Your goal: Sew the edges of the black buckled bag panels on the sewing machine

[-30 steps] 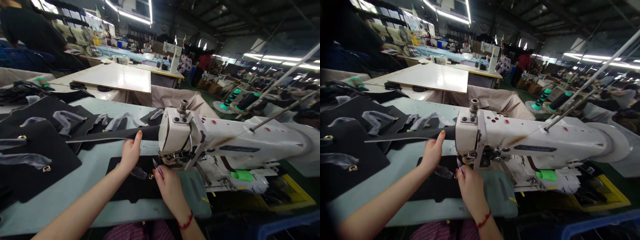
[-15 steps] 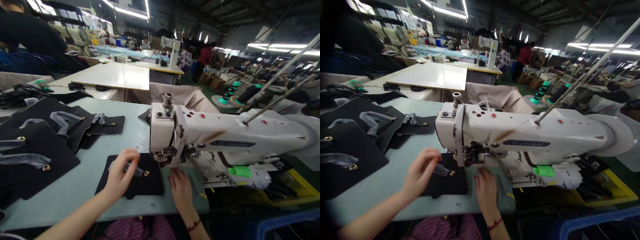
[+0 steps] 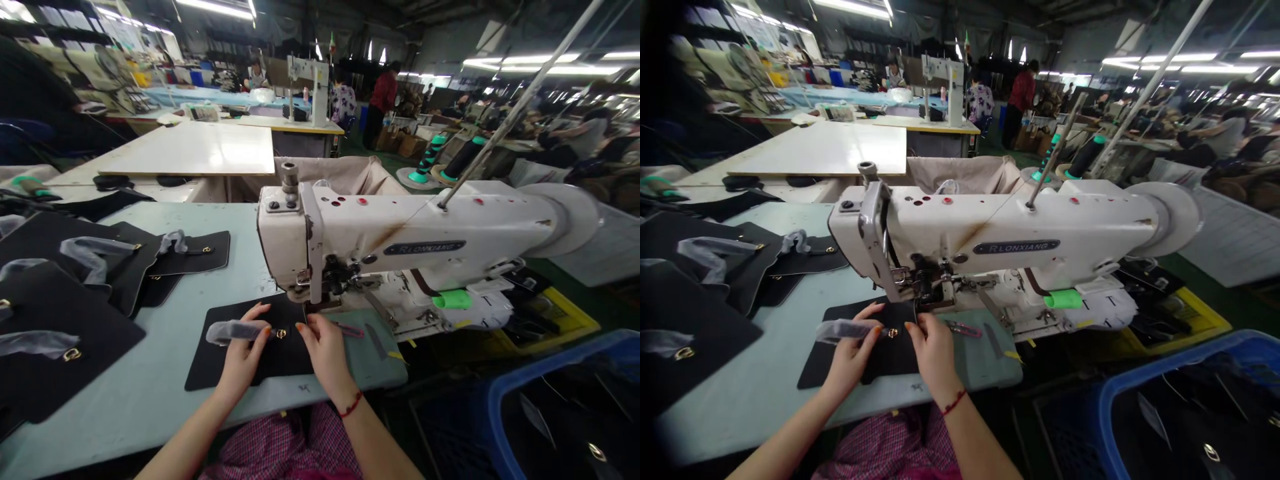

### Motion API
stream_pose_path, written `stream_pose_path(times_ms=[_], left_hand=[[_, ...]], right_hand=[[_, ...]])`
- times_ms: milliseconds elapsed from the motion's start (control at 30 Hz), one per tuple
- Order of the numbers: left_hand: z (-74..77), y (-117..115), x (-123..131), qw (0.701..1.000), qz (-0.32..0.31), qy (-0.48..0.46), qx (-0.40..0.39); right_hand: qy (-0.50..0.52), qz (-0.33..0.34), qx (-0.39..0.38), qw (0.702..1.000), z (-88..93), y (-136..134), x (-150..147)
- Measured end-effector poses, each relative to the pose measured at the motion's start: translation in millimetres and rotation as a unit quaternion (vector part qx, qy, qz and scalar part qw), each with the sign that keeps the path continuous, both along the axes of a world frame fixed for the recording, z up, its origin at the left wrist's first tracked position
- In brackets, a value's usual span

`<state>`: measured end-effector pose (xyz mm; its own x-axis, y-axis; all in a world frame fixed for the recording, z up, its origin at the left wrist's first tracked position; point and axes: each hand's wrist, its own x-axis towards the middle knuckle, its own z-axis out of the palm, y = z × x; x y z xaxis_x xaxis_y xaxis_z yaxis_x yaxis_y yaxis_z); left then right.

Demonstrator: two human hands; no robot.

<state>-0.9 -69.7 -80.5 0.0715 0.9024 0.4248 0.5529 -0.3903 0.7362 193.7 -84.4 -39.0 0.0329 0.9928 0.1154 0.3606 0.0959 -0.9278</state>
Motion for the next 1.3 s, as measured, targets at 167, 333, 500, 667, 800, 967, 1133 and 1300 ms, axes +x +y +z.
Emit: stream_pose_path(times_ms=[167, 333, 500, 667, 800, 967, 1133, 1300], left_hand=[[45.8, -20.9, -17.1, 0.975, -0.134, 0.114, 0.137], [69.1, -16.2, -12.8, 0.953, -0.168, 0.185, 0.169], [66.3, -1.9, -21.4, 0.931, -0.156, 0.287, 0.162], [59.1, 13.7, -31.8, 0.884, -0.149, 0.407, 0.175], [55.4, 11.5, -33.3, 0.891, -0.167, 0.396, 0.150], [60.9, 4.9, -29.7, 0.890, -0.165, 0.368, 0.215], [64.7, 9.5, -31.6, 0.888, -0.180, 0.357, 0.226], [61.0, 15.1, -33.2, 0.905, -0.173, 0.336, 0.197]], right_hand=[[0.064, 0.016, -0.005, 0.998, 2.4, -2.1, -14.6], [0.126, 0.002, -0.040, 0.991, -6.6, -5.4, -14.5], [0.158, 0.001, -0.063, 0.985, -12.5, -6.0, -14.9], [0.148, 0.007, -0.055, 0.987, -16.1, -5.4, -12.0], [0.146, 0.010, -0.055, 0.988, -11.8, -5.6, -8.2], [0.142, 0.010, -0.071, 0.987, -4.8, -6.5, -6.1], [0.125, 0.005, -0.073, 0.989, -2.6, -5.2, -7.4], [0.110, 0.004, -0.058, 0.992, 0.5, 2.8, -7.6]])
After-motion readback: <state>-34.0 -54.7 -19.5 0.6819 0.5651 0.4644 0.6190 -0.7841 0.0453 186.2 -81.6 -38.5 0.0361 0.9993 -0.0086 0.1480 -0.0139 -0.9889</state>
